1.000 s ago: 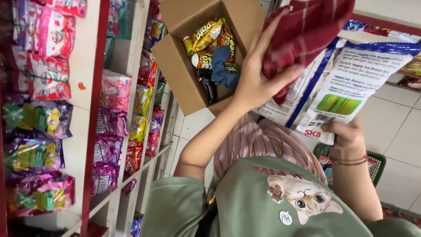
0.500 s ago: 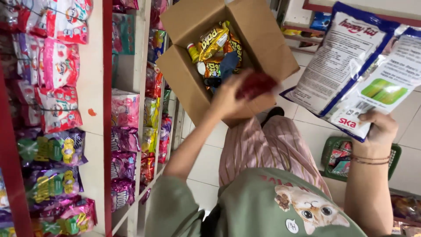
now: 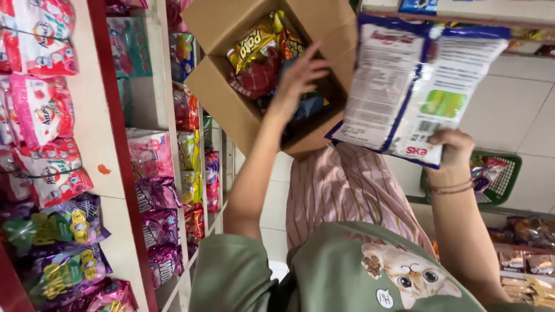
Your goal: Cleaning and restocking snack bags on shelves in a grocery store aisle.
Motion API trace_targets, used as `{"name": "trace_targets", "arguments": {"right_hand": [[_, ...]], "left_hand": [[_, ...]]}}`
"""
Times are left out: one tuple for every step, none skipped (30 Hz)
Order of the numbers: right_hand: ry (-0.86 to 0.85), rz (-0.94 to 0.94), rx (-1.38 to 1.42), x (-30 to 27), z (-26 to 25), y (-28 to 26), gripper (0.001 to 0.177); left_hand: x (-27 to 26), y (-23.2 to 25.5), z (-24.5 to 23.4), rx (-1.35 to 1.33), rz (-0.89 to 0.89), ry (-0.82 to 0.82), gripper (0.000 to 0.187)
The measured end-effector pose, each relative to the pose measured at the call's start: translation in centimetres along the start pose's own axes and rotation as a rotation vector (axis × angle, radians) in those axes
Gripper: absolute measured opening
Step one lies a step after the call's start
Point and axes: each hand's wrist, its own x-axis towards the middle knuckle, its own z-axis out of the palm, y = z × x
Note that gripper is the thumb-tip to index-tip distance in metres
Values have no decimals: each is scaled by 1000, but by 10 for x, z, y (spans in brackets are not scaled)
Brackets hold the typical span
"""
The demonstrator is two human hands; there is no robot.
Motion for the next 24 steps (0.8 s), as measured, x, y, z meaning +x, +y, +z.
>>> {"name": "trace_targets", "arguments": {"right_hand": [[-23,60,-22,1,6,4,82],[-48,121,-43,2,13,8,85],[-44,124,-41,4,9,10,85],[-76,151,-139,5,6,13,87],[-109,178,-237,6,2,16,89],[-107,182,-237,3,21,14,89],[-157,154,-271,1,40,12,83],[-206,123,-307,1,59,10,78],[-204,124,-307,3,61,12,78],[-230,55,-374,4,62,15,72],[-256,-14,-441,6,64,17,67],[-255,-14,-440,7,62,18,67],[-214,-61,-577,9,60,20,62],[-171,-105,-711,12,58,22,57],[-170,-104,-709,12,54,21,57],[-131,-113,-712,12,52,22,54],[-92,-121,-715,13,49,22,50],[-89,-123,-713,12,48,19,50],[-61,-124,-641,12,48,15,48],[-29,-128,-568,11,47,13,46],[-21,-131,-564,9,41,12,46],[23,-135,-518,8,36,11,44],[68,-139,-472,8,30,9,42],[78,-147,-470,6,29,8,42]], "left_hand": [[-14,27,18,-210,44,-124,75],[-27,54,35,-420,86,-246,84],[-30,63,44,-420,80,-246,84],[-35,71,52,-496,187,-193,85],[-39,80,60,-570,295,-141,87],[-40,80,61,-570,291,-138,87],[-42,80,62,-456,280,-34,76],[-41,81,64,-341,269,67,67],[-42,83,64,-342,267,66,67],[-44,85,65,-279,287,54,58],[-46,88,66,-215,307,41,49],[-40,76,62,-215,306,40,49],[-35,65,58,-147,267,92,43],[-29,54,54,-78,226,144,41],[-15,27,41,-76,224,144,41],[-2,-1,27,-164,109,263,47],[12,-28,13,-251,-8,382,53],[14,-75,0,-248,-8,379,53],[17,-121,-12,126,-106,516,49],[20,-168,-24,505,-202,636,45],[14,-205,-23,509,-200,628,45],[10,-242,-21,619,-208,719,50],[7,-279,-19,729,-211,809,58],[7,-293,-12,730,-205,798,58]]}}
